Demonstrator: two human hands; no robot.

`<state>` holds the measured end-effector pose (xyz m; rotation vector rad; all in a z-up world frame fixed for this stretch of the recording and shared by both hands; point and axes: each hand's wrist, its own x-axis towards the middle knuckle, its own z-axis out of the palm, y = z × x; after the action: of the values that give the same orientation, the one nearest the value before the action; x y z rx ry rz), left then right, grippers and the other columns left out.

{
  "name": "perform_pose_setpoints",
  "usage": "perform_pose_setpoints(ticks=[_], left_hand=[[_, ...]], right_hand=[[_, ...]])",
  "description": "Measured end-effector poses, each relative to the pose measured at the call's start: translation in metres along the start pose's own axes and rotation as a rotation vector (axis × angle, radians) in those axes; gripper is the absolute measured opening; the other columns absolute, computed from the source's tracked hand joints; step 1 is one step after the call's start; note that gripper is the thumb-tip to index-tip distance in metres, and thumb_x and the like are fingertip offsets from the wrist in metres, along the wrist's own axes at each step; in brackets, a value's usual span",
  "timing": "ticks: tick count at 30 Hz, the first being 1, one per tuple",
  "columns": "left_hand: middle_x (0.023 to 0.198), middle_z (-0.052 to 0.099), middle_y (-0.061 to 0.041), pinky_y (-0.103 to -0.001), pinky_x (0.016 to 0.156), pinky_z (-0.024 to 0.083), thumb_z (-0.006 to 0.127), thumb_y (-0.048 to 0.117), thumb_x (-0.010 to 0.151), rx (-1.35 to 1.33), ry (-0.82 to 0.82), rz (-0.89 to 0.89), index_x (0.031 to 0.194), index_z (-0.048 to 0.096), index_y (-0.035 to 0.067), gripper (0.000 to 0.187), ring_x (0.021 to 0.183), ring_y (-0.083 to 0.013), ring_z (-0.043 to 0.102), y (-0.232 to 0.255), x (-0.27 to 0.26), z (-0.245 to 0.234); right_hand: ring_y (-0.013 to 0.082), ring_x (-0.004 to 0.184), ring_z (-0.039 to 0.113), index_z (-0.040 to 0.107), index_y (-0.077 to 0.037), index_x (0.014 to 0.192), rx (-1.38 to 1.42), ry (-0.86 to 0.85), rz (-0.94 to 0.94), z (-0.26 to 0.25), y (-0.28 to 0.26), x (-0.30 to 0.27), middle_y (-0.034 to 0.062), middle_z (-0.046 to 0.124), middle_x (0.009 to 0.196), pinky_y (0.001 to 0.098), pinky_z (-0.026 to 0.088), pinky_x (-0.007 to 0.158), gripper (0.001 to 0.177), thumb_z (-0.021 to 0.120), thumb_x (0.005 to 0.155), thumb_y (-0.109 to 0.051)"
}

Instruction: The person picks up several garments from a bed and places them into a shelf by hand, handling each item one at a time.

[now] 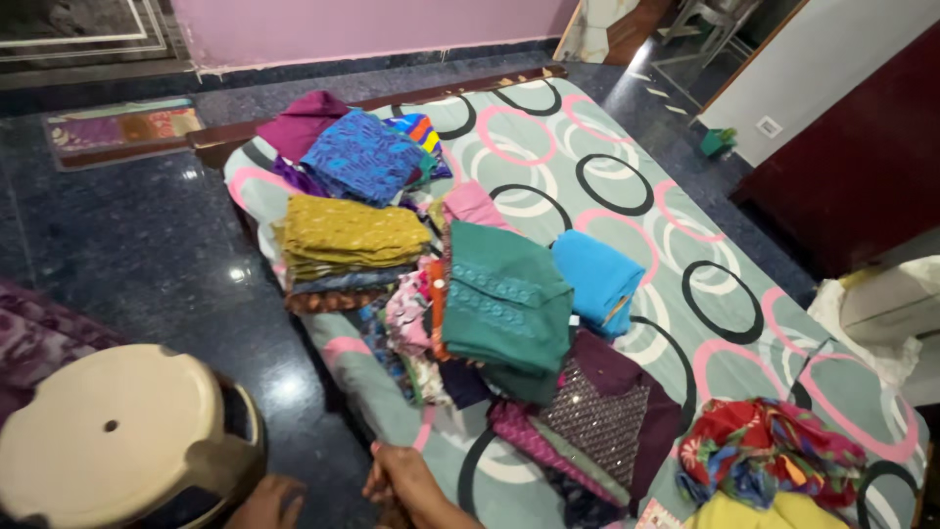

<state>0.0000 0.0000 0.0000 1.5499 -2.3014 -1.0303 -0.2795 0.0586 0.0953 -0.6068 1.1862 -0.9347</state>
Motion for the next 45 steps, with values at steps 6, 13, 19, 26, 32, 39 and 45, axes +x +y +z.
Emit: perform_pose_setpoints(ticks=[6,13,19,26,32,39,45], left_hand=[[0.116,0.068,-0.013,-0.041,0.097,0.054,0.072,0.022,0.083,-0.082,-0.008,0.172,0.11,0.073,0.017,0.028,0.113,-0.0322,0.066,0.08,0.098,-0.001],[0.107,0.072,-0.013,-0.039,0.084,0.058,0.071,0.028,0.086,-0.179,0.056,0.119,0.105,0.074,0.013,0.024,0.093,-0.0313,0.073,0.196,0.168,-0.017],[0.1,0.073,-0.013,-0.04,0.081,0.056,0.069,0.024,0.086,-0.218,0.097,0.169,0.106,0.071,0.009,0.025,0.093,-0.0303,0.072,0.275,0.224,-0.043],[0.099,0.071,-0.012,-0.04,0.081,0.054,0.069,0.021,0.088,-0.205,0.078,0.316,0.105,0.071,0.009,0.021,0.095,-0.0295,0.07,0.322,0.294,-0.074],[0.095,0.071,-0.013,-0.045,0.083,0.053,0.069,0.021,0.087,-0.054,0.054,0.559,0.097,0.077,0.011,0.015,0.092,-0.0356,0.066,0.366,0.394,-0.094],[0.099,0.072,-0.012,-0.049,0.086,0.052,0.07,0.022,0.087,0.076,-0.04,0.852,0.099,0.076,0.012,0.016,0.095,-0.0359,0.066,0.408,0.508,-0.048],[0.105,0.073,-0.015,-0.051,0.082,0.052,0.074,0.035,0.086,0.171,-0.108,0.867,0.117,0.073,0.01,0.04,0.094,-0.0366,0.068,0.44,0.56,0.012]], right_hand=[[0.0176,0.077,0.073,0.068,-0.004,0.103,0.108,0.037,-0.039,-0.085,-0.061,0.009,0.0072,0.072,0.087,0.0317,0.06,0.07,0.041,0.051,0.108,-0.041],[0.0173,0.083,0.073,0.068,-0.002,0.113,0.202,0.258,-0.175,-0.166,-0.072,-0.02,0.008,0.073,0.095,0.0308,0.06,0.073,0.035,0.054,0.104,-0.033],[0.0202,0.079,0.071,0.066,-0.003,0.114,0.366,0.428,-0.199,-0.223,-0.055,-0.015,0.0109,0.072,0.095,0.0323,0.06,0.067,0.028,0.056,0.1,-0.026],[0.015,0.087,0.066,0.059,-0.01,0.127,0.162,0.926,-0.384,-0.309,-0.072,0.026,0.0087,0.066,0.102,0.0337,0.057,0.065,0.034,0.063,0.094,-0.018],[0.0163,0.104,0.072,0.059,0.004,0.13,-0.103,1.051,-0.433,-0.321,-0.094,0.047,0.009,0.075,0.116,0.0297,0.055,0.092,0.047,0.072,0.087,-0.011],[0.0153,0.091,0.07,0.065,0.004,0.125,0.076,1.277,-0.232,-0.311,-0.078,0.052,0.01,0.076,0.102,0.0281,0.054,0.085,0.045,0.08,0.086,-0.013],[0.012,0.084,0.067,0.069,-0.002,0.113,0.257,1.359,-0.222,-0.29,-0.067,0.053,0.0044,0.073,0.097,0.0282,0.052,0.073,0.035,0.081,0.083,-0.016]])
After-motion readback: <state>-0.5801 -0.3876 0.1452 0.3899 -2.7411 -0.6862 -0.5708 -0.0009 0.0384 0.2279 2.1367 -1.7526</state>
